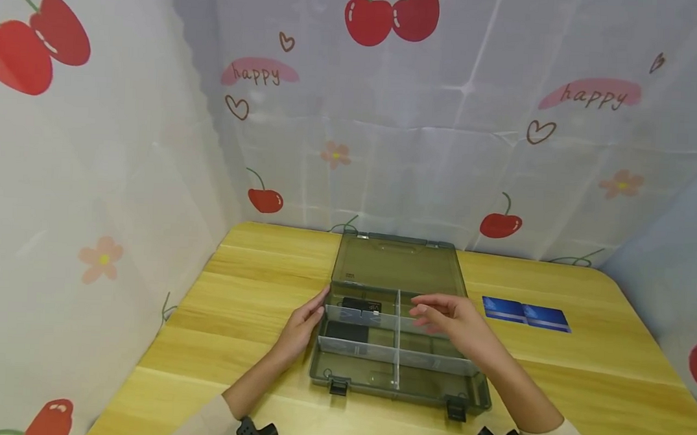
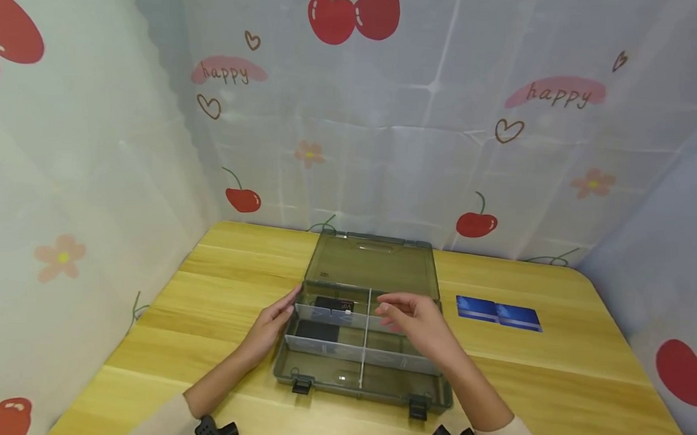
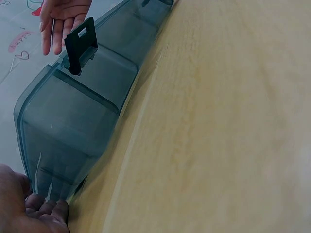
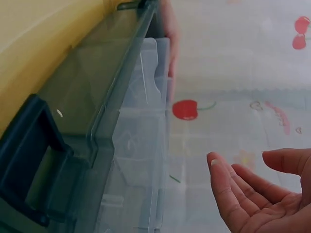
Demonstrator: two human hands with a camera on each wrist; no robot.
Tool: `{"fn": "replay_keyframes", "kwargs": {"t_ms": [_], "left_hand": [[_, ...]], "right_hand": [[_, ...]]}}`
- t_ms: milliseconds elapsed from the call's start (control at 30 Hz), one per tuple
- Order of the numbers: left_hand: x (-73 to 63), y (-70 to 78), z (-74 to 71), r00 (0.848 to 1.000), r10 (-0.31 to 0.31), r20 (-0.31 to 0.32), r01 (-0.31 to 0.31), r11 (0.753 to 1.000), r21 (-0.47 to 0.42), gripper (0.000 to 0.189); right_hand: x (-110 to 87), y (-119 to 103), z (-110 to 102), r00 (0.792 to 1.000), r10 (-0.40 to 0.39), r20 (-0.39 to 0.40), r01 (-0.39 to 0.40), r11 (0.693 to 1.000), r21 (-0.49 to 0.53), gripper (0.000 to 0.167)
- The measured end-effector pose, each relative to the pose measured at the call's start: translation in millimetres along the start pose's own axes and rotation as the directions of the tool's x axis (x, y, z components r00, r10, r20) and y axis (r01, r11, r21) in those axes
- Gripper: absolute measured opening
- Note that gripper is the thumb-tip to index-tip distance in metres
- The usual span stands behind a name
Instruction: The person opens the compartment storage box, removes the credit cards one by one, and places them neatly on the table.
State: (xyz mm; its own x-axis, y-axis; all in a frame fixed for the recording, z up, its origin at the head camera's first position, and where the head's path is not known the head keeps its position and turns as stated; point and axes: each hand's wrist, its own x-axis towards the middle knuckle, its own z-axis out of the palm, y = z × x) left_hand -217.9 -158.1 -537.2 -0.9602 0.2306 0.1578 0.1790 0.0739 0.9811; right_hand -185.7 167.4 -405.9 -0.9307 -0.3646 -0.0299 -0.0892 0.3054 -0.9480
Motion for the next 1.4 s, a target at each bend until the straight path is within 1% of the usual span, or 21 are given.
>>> {"fn": "replay_keyframes", "kwargs": {"t_ms": [100,167,233,333,433,533,633,767,833,900,1000,1033,1233,1400], "left_hand": [[0.3,0.5,-0.4,1.000,0.007,-0.005,-0.007,1.000,-0.009,0.047],[0.7,0.0,-0.4,1.000,0.014,0.001,-0.014,1.000,-0.015,0.047],[1.2,-0.2,-0.2,1.000,0.018,0.009,-0.017,1.000,-0.020,0.047],[1.0,-1.3,0.0,1.000,0.015,0.011,-0.015,1.000,-0.021,0.047],[0.0,-1.8,-0.1,1.000,0.012,0.008,-0.011,1.000,-0.021,0.048],[-1.1,-2.3,-0.6,1.000,0.012,0.003,-0.012,1.000,-0.016,0.048],[-1.0,-2.9,-1.3,1.000,0.019,0.000,-0.019,1.000,-0.012,0.047],[0.1,-3.0,-1.6,1.000,0.020,-0.002,-0.020,1.000,-0.009,0.047],[0.7,-2.9,-1.7,1.000,0.017,0.003,-0.017,1.000,-0.009,0.047],[0.9,-2.9,-1.7,1.000,0.014,0.007,-0.014,1.000,-0.009,0.047],[1.0,-3.4,-1.8,1.000,0.013,0.015,-0.013,1.000,-0.008,0.048],[0.8,-3.5,-1.9,1.000,0.015,0.016,-0.015,1.000,-0.008,0.048],[-0.3,-2.1,-1.8,1.000,0.018,0.001,-0.018,1.000,-0.007,0.047],[0.1,-1.2,-1.3,1.000,0.020,0.007,-0.020,1.000,-0.008,0.047]], "right_hand": [[4.5,-2.4,2.8,0.996,0.019,0.092,-0.024,0.998,0.054,0.043],[7.2,-3.4,4.8,0.984,0.057,0.166,-0.080,0.988,0.133,0.046],[10.0,-3.8,6.2,0.966,0.095,0.240,-0.149,0.964,0.219,0.048],[14.0,-5.2,9.0,0.938,0.137,0.319,-0.245,0.912,0.330,0.048],[18.0,-5.5,11.8,0.917,0.170,0.361,-0.311,0.871,0.380,0.048],[22.6,-5.3,14.6,0.896,0.211,0.390,-0.370,0.840,0.397,0.050],[27.9,-4.1,16.8,0.875,0.244,0.419,-0.423,0.807,0.412,0.055],[33.4,-3.0,17.3,0.848,0.260,0.463,-0.476,0.757,0.447,0.062],[35.3,-3.0,17.1,0.842,0.260,0.472,-0.488,0.740,0.463,0.064],[37.0,-3.7,17.1,0.843,0.258,0.472,-0.487,0.739,0.466,0.066],[39.3,-4.4,17.6,0.851,0.264,0.455,-0.479,0.745,0.464,0.066],[40.0,-4.8,17.9,0.850,0.266,0.454,-0.480,0.747,0.460,0.066],[43.4,-4.5,24.2,0.830,0.289,0.477,-0.512,0.732,0.449,0.068],[46.2,-2.4,33.2,0.823,0.309,0.476,-0.527,0.727,0.440,0.068]]}}
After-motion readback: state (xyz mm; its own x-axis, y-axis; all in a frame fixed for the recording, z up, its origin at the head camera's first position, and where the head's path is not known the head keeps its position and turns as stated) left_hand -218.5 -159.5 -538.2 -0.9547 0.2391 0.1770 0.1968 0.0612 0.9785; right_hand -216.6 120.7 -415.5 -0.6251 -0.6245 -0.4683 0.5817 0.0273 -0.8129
